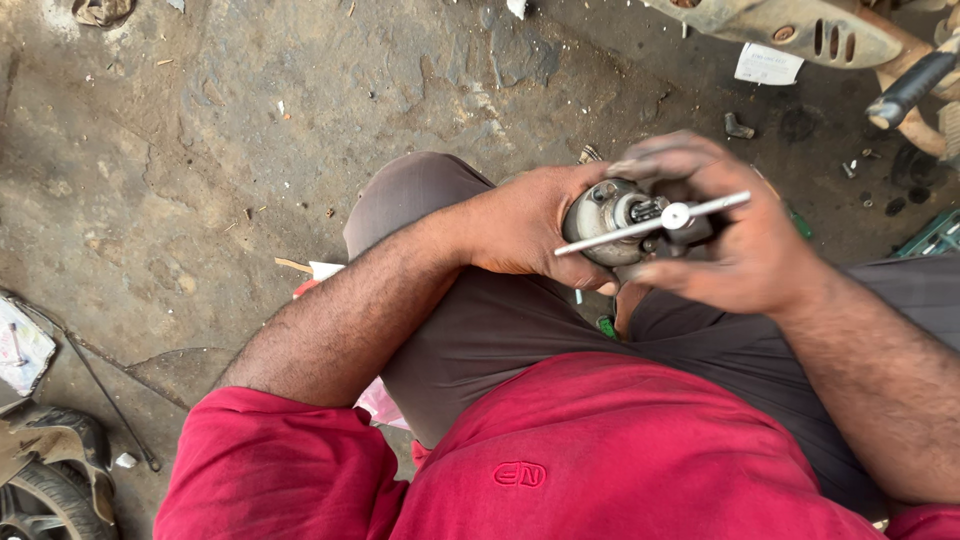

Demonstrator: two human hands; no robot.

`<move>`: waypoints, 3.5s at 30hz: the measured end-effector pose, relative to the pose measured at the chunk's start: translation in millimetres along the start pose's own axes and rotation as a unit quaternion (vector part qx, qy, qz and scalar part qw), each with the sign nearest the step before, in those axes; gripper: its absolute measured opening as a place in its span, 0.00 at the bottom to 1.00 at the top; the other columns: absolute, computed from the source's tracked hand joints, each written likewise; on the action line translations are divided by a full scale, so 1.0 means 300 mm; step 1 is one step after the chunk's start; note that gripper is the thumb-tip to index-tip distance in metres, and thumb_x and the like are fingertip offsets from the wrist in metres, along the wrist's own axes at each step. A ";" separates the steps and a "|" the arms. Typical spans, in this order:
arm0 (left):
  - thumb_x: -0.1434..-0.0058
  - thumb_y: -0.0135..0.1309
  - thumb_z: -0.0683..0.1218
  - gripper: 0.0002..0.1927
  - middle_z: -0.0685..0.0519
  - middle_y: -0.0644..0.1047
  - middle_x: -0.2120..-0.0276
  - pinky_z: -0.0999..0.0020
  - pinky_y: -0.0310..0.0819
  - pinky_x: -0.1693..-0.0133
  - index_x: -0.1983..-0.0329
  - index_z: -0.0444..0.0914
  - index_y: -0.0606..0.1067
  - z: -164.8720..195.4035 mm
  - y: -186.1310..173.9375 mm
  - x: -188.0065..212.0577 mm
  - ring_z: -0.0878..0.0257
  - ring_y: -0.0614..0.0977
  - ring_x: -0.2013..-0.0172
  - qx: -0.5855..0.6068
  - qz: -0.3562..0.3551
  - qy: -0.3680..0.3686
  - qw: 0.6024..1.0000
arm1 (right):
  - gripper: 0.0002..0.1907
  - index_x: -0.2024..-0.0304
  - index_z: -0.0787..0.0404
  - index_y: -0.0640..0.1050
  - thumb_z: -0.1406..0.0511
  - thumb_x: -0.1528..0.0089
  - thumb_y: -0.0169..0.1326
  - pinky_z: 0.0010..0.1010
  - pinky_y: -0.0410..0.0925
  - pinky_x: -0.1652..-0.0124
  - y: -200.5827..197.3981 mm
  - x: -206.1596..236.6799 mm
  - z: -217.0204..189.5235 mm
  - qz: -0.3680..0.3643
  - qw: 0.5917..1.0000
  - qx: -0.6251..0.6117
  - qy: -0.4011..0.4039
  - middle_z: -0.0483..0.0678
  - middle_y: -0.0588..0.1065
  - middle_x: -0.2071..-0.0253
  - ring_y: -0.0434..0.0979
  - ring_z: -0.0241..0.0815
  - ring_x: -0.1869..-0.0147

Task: The person uses a T-handle wrench to tighten a bolt on a cylindrical motorcycle starter motor held in their lap. They then install the starter motor into the motorcycle engine and secure it with bolts.

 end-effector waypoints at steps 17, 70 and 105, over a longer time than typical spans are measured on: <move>0.58 0.76 0.56 0.40 0.44 0.80 0.57 0.52 0.77 0.54 0.47 0.39 0.69 0.021 -0.033 -0.004 0.46 0.82 0.52 -0.308 0.132 -0.063 0.940 | 0.11 0.51 0.60 0.73 0.66 0.34 0.58 0.32 0.66 0.66 -0.142 0.108 -0.008 0.258 0.928 -0.253 0.092 0.46 0.71 0.66 0.69 0.38 0.69; 0.60 0.75 0.53 0.37 0.47 0.84 0.65 0.58 0.80 0.58 0.48 0.39 0.72 -0.017 -0.039 0.012 0.53 0.87 0.60 -0.235 0.130 -0.099 0.958 | 0.18 0.37 0.61 0.69 0.63 0.24 0.60 0.46 0.73 0.50 -0.146 0.051 -0.046 0.307 0.937 -0.155 0.053 0.56 0.75 0.50 0.78 0.49 0.49; 0.55 0.71 0.51 0.35 0.49 0.86 0.68 0.63 0.83 0.57 0.46 0.37 0.70 -0.029 -0.037 0.024 0.59 0.90 0.60 -0.158 0.105 -0.104 0.976 | 0.19 0.41 0.65 0.68 0.72 0.29 0.62 0.49 0.76 0.42 -0.161 0.051 -0.027 0.242 0.962 -0.114 0.059 0.55 0.79 0.52 0.83 0.50 0.47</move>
Point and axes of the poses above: each hand's wrist, its own x-axis away from the middle knuckle, its own y-axis out of the palm, z = x × y, the point moved 8 cm from there along -x, towards the middle knuckle
